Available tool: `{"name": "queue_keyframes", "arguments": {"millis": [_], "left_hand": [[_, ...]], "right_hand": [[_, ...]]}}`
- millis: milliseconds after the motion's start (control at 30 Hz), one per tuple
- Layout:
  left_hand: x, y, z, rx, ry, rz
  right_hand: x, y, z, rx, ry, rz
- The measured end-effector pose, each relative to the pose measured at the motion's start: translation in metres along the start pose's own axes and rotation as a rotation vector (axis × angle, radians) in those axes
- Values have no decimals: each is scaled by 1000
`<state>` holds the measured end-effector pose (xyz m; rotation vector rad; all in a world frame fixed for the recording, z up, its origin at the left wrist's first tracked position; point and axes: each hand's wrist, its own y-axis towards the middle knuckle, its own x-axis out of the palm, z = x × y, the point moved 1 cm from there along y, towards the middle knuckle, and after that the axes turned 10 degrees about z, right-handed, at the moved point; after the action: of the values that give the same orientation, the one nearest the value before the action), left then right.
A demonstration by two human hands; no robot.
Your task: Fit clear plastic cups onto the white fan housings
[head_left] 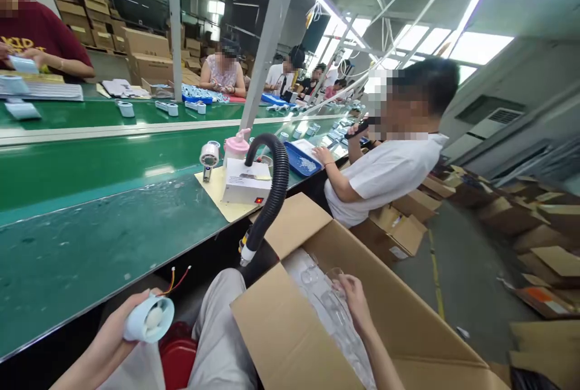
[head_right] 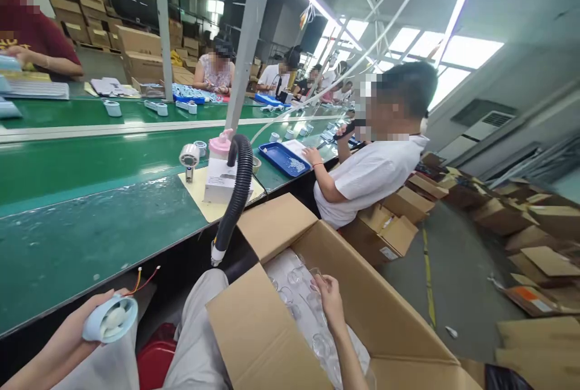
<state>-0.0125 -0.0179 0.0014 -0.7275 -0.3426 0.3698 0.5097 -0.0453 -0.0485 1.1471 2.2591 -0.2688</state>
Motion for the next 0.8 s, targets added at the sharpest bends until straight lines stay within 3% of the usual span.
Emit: {"name": "queue_keyframes", "arguments": {"millis": [100, 267, 333, 400, 467, 533, 600, 733, 800], "left_hand": [[-1, -4, -4, 2, -12, -196], [1, -4, -4, 44, 179, -349], [-1, -1, -1, 28, 226, -378], [-4, -1, 2, 24, 276, -415], [-6, -4, 7, 53, 347, -468], [-9, -9, 14, 95, 408, -506], [-11, -13, 20, 213, 473, -523], [-15, -13, 22, 730, 674, -513], [-17, -8, 18, 854, 714, -494]], "right_hand": [[4, -44, -32, -67, 243, -165], [52, -131, -96, -369, 552, -798], [71, -163, -124, -572, 499, -919], [86, -190, -152, -935, 373, -916], [98, -211, -174, -1297, 197, -777], [108, -223, -188, -1465, 34, -613], [116, -227, -195, -1467, -74, -587], [121, -229, -196, -1193, 64, -904], [121, -230, -196, -996, 215, -1011]]}}
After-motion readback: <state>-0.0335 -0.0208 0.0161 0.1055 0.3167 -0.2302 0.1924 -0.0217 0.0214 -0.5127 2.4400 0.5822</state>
